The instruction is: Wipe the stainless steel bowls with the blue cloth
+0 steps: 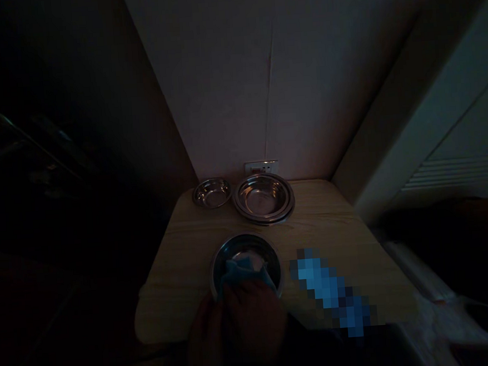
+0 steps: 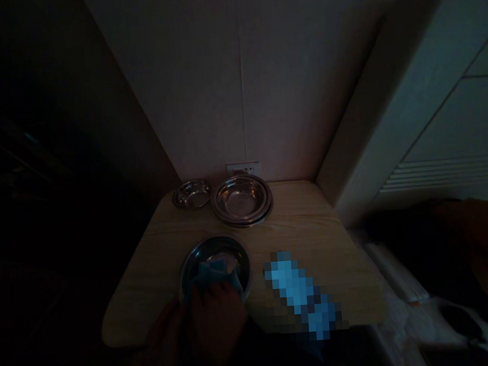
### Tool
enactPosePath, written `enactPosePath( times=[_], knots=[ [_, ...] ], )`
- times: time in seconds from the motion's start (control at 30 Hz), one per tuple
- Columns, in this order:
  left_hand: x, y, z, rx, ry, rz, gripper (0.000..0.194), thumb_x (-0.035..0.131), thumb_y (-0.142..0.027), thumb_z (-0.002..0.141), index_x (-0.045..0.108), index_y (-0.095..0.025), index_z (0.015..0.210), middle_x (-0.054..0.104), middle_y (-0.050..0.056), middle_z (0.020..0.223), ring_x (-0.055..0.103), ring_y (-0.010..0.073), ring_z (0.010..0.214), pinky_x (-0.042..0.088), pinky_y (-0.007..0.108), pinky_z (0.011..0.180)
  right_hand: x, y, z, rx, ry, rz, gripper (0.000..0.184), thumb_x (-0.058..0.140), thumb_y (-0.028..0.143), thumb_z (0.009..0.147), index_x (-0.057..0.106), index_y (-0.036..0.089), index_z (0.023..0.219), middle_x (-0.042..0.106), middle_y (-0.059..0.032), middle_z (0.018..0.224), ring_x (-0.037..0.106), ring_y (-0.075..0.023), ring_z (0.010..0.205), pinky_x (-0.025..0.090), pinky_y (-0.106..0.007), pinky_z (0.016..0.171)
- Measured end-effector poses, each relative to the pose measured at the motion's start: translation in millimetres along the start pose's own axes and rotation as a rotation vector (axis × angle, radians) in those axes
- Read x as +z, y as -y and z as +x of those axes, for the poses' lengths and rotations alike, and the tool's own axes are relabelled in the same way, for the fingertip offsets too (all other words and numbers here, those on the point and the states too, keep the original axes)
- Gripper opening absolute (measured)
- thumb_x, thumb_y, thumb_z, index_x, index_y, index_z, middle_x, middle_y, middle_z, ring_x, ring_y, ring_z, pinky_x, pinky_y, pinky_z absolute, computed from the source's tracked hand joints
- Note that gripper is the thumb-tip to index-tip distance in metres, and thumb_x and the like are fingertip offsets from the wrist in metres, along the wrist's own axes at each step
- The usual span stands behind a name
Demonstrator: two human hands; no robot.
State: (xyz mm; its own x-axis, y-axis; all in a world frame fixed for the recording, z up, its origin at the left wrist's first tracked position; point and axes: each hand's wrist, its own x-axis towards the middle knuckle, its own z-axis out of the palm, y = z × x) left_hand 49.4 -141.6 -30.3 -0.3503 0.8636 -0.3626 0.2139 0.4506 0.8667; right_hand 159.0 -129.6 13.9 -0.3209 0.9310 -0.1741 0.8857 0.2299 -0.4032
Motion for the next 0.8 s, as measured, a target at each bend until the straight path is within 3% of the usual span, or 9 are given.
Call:
enactPosePath(
  times=[0.2,0.37,0.6,0.8],
  knots=[
    [2.8,5,-1,-0.05,-0.011,-0.023,0.041,0.053,-0.042,0.069,0.063,-0.02,0.102,0.064,0.008,0.118,0.054,0.0295,0.113,0.042,0.04,0.095,5,-8,-10,-0.054,-0.059,-0.009,0.033,0.048,0.031,0.086,0.059,0.015,0.112,0.067,-0.0105,0.102,0.059,-0.0266,0.096,0.043,-0.043,0.085],
    [0.9,20,3,-0.007,-0.01,0.025,0.031,0.053,-0.041,0.07,0.065,-0.023,0.092,0.065,0.006,0.116,0.054,0.0269,0.115,0.045,0.034,0.093,5,4,0,0.08,-0.051,-0.014,0.028,0.046,0.022,0.085,0.061,0.013,0.107,0.068,-0.0115,0.099,0.06,-0.027,0.095,0.045,-0.042,0.083],
    [0.2,-6,-2,-0.107,0.007,0.018,0.043,0.049,-0.041,0.072,0.058,-0.018,0.106,0.059,0.011,0.125,0.05,0.0274,0.119,0.038,0.037,0.101,7,-12,-12,-0.075,-0.091,-0.033,0.034,0.049,0.036,0.086,0.06,0.014,0.109,0.067,-0.0103,0.1,0.059,-0.0261,0.095,0.043,-0.042,0.086],
    [3.5,14,3,-0.03,0.009,-0.001,0.035,0.054,-0.039,0.069,0.063,-0.02,0.097,0.064,0.009,0.118,0.055,0.0282,0.113,0.045,0.036,0.093,8,-2,-3,0.006,-0.086,-0.016,0.03,0.044,0.026,0.087,0.061,0.012,0.107,0.067,-0.0107,0.099,0.059,-0.027,0.094,0.046,-0.042,0.081]
  ],
)
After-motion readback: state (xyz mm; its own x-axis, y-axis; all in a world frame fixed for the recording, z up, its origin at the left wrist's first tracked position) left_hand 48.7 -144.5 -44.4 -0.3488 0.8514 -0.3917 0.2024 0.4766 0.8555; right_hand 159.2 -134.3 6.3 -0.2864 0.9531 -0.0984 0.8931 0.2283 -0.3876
